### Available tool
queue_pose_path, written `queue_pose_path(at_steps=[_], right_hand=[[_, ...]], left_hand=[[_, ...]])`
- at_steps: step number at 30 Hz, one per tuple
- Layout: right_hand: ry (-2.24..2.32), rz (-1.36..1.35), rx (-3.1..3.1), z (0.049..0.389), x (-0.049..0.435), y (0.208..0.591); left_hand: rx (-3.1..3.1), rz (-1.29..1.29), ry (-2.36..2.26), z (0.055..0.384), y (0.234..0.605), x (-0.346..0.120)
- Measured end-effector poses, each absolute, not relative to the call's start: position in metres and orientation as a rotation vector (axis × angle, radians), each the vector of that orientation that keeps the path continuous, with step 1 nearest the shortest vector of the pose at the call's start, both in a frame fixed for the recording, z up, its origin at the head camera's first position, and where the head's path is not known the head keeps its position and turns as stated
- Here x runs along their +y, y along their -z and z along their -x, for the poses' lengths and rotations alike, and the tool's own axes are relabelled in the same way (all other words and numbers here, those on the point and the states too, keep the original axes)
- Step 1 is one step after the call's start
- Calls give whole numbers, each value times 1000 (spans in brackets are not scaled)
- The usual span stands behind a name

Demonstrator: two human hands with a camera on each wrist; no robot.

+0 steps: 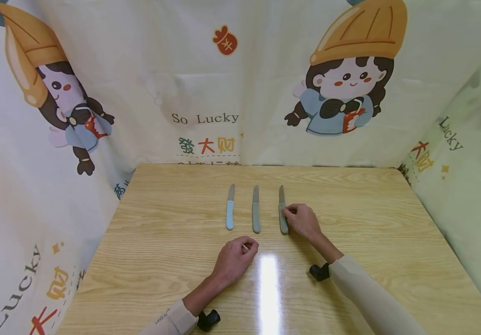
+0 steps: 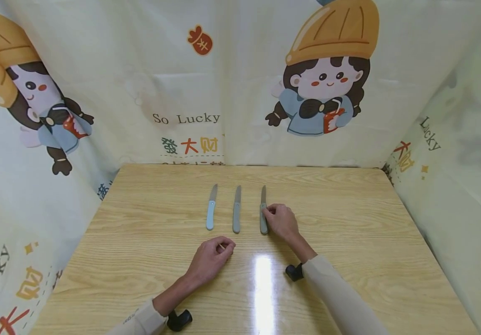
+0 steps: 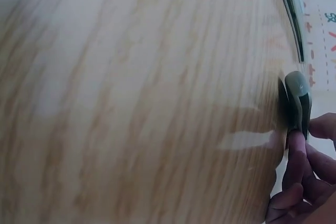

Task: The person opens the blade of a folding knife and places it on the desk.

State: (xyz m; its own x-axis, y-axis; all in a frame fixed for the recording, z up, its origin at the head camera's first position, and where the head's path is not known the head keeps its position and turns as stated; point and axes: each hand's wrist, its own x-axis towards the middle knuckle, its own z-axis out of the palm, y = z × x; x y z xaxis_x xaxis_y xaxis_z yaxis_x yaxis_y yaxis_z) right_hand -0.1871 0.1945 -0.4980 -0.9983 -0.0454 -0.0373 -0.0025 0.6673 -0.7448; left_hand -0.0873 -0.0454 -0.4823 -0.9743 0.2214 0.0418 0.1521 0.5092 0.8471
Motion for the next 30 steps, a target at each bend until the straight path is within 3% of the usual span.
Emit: queue_pose_path(at_steps=[24,30], right_hand=[[1214,40,2904,188,195,500],[1301,-47,2842,178,207,483]], left_hand=[[2622,-341,-1542,84,488,-53],[2700,-345,-1529,87,481,-62]])
